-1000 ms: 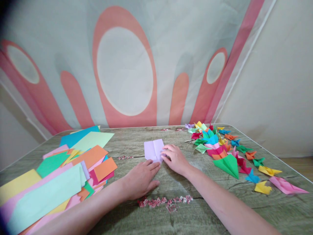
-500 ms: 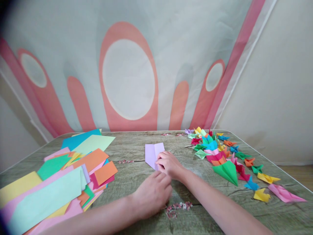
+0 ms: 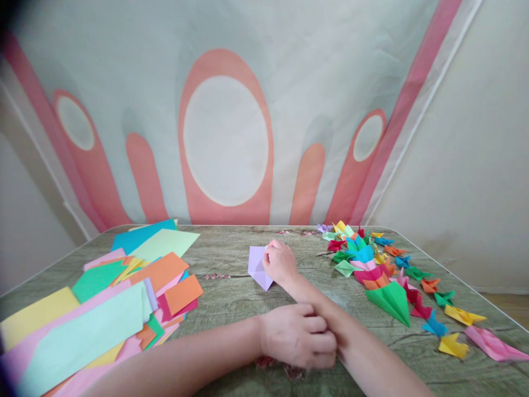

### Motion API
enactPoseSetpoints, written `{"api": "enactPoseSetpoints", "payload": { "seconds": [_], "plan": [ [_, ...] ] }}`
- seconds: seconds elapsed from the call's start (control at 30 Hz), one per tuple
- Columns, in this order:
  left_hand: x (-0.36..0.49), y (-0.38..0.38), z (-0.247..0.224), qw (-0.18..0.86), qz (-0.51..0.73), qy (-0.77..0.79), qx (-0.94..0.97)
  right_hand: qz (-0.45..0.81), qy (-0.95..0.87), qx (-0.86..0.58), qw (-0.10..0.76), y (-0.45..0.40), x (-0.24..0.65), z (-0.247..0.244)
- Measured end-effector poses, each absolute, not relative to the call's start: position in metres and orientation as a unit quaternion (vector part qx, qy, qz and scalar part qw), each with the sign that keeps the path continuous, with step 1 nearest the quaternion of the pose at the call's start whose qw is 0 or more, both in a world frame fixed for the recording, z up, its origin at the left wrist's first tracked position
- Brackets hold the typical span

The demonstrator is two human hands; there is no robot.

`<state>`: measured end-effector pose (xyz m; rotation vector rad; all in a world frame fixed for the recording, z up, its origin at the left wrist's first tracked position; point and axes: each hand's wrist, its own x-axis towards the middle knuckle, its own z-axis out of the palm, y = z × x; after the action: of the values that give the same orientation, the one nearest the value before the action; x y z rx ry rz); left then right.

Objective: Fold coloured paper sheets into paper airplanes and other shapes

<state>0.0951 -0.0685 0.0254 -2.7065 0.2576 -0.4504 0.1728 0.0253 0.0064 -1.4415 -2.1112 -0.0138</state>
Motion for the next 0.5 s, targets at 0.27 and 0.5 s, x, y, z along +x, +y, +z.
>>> {"api": "enactPoseSetpoints", "payload": {
  "seconds": [0.27,0.5],
  "plan": [
    [0.086,-0.072,0.042,0.199,-0.191,0.105,-0.955,0.001,-0.712,-0.654,0.255,0.015,0.186,0.015],
    [0.092,-0.080,0.054,0.190,-0.187,0.101,-0.958,0.133,-0.716,-0.612,0.308,0.004,0.169,-0.012]
  ]
}}
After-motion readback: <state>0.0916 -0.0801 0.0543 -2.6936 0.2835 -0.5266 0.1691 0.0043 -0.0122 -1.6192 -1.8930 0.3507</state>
